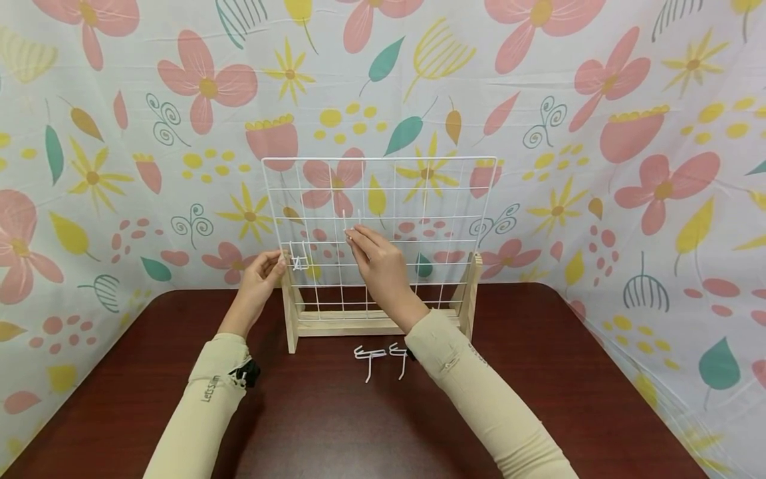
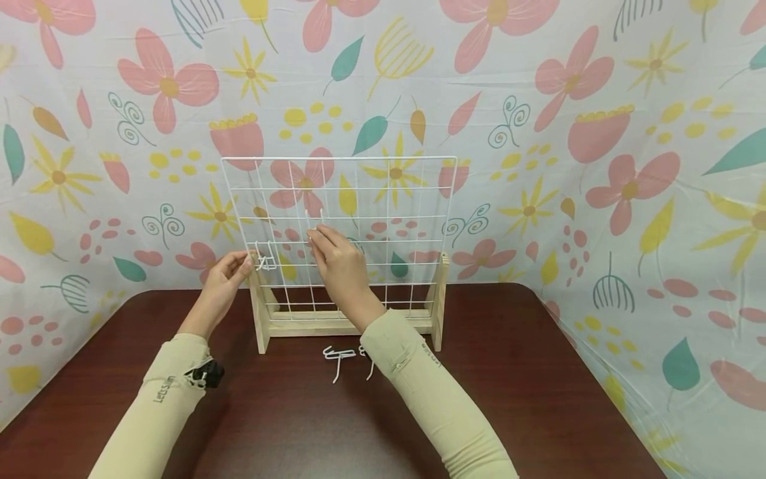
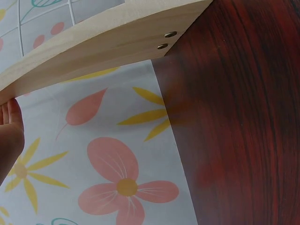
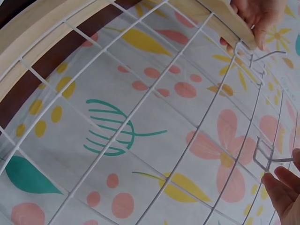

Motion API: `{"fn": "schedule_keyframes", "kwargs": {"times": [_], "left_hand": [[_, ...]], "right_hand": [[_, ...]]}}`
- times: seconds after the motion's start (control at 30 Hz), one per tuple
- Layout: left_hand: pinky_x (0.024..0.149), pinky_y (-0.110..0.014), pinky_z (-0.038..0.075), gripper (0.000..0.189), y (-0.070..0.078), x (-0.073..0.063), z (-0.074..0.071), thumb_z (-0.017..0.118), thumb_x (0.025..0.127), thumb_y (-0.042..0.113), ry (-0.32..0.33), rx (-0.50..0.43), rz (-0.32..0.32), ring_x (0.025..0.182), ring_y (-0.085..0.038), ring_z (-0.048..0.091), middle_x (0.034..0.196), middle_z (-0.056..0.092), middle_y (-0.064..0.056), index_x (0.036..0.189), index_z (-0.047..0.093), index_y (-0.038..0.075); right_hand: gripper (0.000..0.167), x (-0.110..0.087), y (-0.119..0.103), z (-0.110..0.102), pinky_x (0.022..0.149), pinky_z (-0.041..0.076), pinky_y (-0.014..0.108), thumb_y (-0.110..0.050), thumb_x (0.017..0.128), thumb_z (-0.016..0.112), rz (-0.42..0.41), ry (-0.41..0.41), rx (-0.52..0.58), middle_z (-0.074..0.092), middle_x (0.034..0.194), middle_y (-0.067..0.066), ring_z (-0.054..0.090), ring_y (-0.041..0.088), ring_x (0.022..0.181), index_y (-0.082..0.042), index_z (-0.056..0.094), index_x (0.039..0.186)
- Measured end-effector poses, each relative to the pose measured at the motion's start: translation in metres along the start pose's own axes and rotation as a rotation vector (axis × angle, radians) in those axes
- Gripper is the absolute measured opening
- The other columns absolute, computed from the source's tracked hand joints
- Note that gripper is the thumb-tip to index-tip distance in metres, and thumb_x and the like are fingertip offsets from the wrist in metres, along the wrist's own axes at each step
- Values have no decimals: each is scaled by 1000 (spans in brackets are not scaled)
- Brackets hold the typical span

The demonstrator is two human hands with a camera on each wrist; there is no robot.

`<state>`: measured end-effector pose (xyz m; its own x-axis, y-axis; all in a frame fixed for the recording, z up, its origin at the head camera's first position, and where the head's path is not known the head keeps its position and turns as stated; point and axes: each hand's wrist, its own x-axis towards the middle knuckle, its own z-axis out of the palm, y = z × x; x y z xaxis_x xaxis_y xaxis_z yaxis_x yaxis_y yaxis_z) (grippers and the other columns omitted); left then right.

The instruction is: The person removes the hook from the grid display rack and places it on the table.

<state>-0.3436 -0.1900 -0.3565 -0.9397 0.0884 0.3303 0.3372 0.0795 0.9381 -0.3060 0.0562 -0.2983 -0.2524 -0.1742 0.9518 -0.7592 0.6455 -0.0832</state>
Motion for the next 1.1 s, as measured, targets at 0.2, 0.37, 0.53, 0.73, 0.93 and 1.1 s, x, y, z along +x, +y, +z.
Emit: {"fn": "schedule_keyframes", "kwargs": {"times": [0.2, 0.37, 0.53, 0.73, 0.93, 1.1], "left_hand": [[90, -12, 41, 43, 0, -1, 1, 49, 102, 16, -7, 4, -6, 105, -2, 49, 124, 48, -12, 136, 39, -9], [90, -13, 42, 43, -1, 0, 1, 50, 102, 16, -5, 3, 3, 105, -2, 49, 124, 49, -11, 136, 40, -9], [91, -13, 41, 47, -3, 2, -1, 51, 101, 20, -5, 12, 9, 106, -2, 49, 119, 50, -2, 136, 39, -9], [91, -13, 41, 48, -2, 1, 0, 51, 101, 22, -11, 21, 6, 107, -2, 49, 119, 50, 0, 136, 39, -8], [91, -13, 41, 46, -1, 0, 0, 49, 102, 19, -9, 19, -4, 107, -3, 48, 124, 48, -10, 137, 38, -8], [93, -14, 40, 50, -3, 1, -1, 50, 101, 24, -11, 29, -6, 108, -3, 48, 123, 49, -6, 138, 38, -7]], "right_hand": [[15, 0, -1, -2, 81, 55, 33, -3, 89, 68, -13, 1, 1, 70, 104, 15, 68, 27, 95, 0, 73, 103], [16, -2, -2, -5, 81, 55, 33, -2, 89, 68, -19, -1, 6, 70, 104, 16, 68, 27, 95, 1, 72, 104], [17, -2, -3, -9, 82, 55, 31, -2, 89, 67, -33, -5, 2, 70, 105, 17, 68, 27, 97, 1, 72, 105], [18, -5, -2, -15, 84, 54, 31, -4, 90, 66, -39, -10, 14, 69, 106, 17, 67, 27, 99, 1, 71, 107], [18, -8, 0, -23, 84, 54, 31, -3, 90, 67, -57, -5, 24, 69, 104, 18, 68, 28, 98, 2, 71, 107], [20, -10, 2, -31, 84, 54, 32, -1, 87, 69, -70, 3, 17, 70, 104, 17, 68, 29, 96, 1, 71, 107]]}}
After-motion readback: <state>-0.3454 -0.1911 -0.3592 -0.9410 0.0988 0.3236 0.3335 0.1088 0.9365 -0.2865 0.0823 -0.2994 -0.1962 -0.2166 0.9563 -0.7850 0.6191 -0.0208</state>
